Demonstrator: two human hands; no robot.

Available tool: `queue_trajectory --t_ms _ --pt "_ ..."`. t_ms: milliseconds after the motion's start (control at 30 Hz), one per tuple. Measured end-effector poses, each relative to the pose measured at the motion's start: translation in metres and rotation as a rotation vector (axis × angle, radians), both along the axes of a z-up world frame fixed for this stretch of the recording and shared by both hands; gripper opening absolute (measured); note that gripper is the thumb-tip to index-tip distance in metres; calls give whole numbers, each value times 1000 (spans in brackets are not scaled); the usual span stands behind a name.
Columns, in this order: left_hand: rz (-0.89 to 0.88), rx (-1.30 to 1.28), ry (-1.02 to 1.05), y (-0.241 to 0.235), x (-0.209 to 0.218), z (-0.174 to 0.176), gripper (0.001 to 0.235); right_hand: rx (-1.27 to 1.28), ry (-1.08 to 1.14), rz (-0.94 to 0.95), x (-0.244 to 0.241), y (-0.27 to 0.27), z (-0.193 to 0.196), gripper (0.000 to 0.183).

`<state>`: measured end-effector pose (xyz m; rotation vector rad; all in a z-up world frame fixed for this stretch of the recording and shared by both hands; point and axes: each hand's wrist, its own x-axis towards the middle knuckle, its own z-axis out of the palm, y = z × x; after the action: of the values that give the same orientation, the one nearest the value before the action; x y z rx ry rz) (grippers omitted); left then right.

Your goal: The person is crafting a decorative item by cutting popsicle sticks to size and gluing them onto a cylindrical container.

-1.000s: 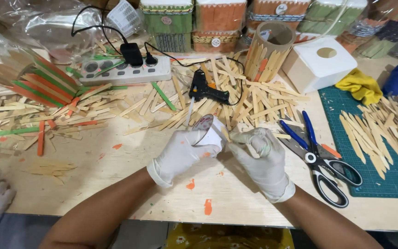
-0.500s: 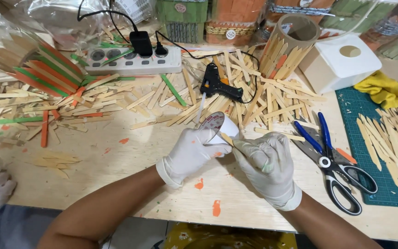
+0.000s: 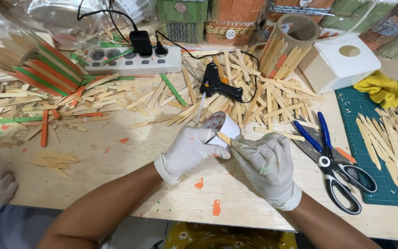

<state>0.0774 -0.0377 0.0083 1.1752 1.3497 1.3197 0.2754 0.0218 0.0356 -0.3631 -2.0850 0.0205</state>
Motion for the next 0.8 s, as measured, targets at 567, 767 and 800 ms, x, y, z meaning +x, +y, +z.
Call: queue_trajectory --t_ms 567,767,800 --pt "-63 52 -49 1 0 3 8 146 -120 -89 6 9 -34 19" --pt "-55 51 -42 2 1 1 13 184 -94 -116 -1 7 -21 14" --pt "-55 52 -43 3 1 2 13 184 -95 -117 0 6 -21 14"
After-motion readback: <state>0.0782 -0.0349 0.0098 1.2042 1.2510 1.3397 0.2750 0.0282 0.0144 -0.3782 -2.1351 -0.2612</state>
